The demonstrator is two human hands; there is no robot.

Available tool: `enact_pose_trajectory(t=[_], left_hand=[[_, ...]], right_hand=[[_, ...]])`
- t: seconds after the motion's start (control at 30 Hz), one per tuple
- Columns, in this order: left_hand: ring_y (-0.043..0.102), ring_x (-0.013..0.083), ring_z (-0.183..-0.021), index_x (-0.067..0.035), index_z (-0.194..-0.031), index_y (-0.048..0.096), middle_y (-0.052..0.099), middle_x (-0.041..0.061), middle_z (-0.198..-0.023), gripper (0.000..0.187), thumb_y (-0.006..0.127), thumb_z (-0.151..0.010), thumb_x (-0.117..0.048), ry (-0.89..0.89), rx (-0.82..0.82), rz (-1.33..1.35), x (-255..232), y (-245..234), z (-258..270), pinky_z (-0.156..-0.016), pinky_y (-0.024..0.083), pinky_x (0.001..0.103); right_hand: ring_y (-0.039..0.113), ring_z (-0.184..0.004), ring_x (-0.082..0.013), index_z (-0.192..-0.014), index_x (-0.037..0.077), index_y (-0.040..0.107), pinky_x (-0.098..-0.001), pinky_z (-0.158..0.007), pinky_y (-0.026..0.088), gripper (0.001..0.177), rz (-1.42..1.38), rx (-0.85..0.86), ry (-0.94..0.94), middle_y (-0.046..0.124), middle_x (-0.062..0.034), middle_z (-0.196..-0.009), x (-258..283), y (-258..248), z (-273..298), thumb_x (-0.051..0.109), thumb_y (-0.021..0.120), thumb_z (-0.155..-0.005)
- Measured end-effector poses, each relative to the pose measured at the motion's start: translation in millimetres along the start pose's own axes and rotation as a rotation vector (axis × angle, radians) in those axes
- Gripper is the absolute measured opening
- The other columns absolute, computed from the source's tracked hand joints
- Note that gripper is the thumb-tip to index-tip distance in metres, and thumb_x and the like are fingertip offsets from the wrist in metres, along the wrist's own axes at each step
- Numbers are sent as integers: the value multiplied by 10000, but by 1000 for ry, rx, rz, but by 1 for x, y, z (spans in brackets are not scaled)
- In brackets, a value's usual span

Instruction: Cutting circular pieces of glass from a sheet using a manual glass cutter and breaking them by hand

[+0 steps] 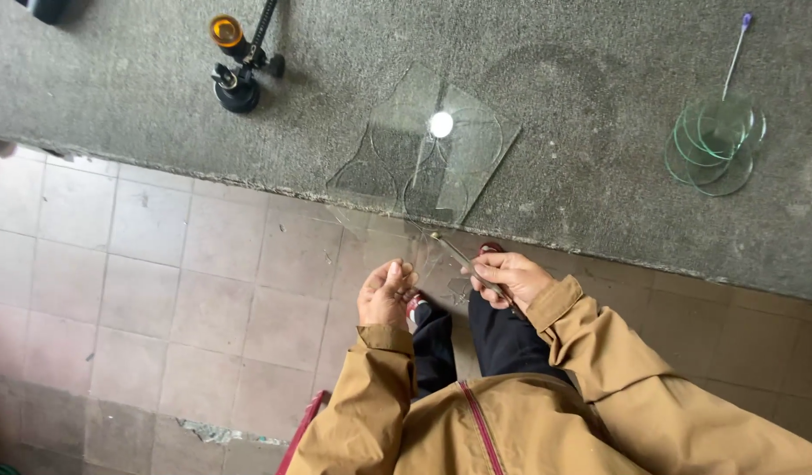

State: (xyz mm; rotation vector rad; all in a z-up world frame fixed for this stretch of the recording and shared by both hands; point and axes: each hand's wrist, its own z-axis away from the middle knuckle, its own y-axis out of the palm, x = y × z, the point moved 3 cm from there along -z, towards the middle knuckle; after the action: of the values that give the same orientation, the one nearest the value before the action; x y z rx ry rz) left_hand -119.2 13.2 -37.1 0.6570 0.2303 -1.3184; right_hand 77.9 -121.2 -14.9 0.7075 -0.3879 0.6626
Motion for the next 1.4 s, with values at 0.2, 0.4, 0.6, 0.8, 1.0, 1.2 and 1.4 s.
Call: enact_pose_trajectory(t=[0.2,0.4,0.6,0.8,1.0,1.2,1.4], left_hand=[[785,266,-764,-5,-1144,678,776,179,-952,271,759,-935,-158,17,21,6,7,-10,-11,-618,635,303],[775,264,-759,-14,-1130,679,769,176,-950,258,755,-938,-171,-1,18,34,20,-8,-10,-612,637,319],[784,286,-780,-6,-1141,679,772,187,-961,266,754,-942,-166,-40,7,50,29,-6,-3,-624,644,319],[781,265,-767,-9,-1113,676,766,162,-926,236,738,-952,-169,-44,-3,31,8,11,20,-621,634,299],[785,305,-788,7,-1136,665,767,202,-952,257,732,-959,-166,-49,14,45,15,2,7,-656,665,348],[779,265,-759,8,-1130,660,763,175,-919,252,724,-959,-166,-44,-16,16,-2,15,23,-660,659,321],[778,265,-767,34,-1139,645,760,187,-935,246,696,-972,-140,-42,1,18,-3,17,24,-656,660,311]], right_hand=[[567,-484,-189,-1081,41,680,-234,-320,364,154,-51,10,-7,658,-191,-759,-17,-9,-13,154,683,-978],[648,-572,-188,-1215,-11,672,-251,-385,450,293,8,45,-31,737,-214,-889,-46,-13,-50,91,679,-940],[725,-570,-199,-1182,0,712,-268,-409,571,286,-104,105,44,764,-182,-830,-55,28,-95,44,721,-900],[688,-500,-184,-1155,25,724,-214,-313,478,259,-102,114,40,760,-159,-793,-56,39,-108,37,719,-897],[721,-509,-232,-1127,11,729,-235,-305,489,231,-177,175,33,775,-221,-805,-65,29,-119,30,715,-897],[734,-537,-245,-1139,-1,717,-231,-300,464,250,-145,206,23,782,-220,-827,-38,50,-96,37,718,-893],[613,-462,-180,-1151,54,724,-216,-315,420,233,-35,43,91,679,-97,-709,-51,26,-81,93,710,-922]])
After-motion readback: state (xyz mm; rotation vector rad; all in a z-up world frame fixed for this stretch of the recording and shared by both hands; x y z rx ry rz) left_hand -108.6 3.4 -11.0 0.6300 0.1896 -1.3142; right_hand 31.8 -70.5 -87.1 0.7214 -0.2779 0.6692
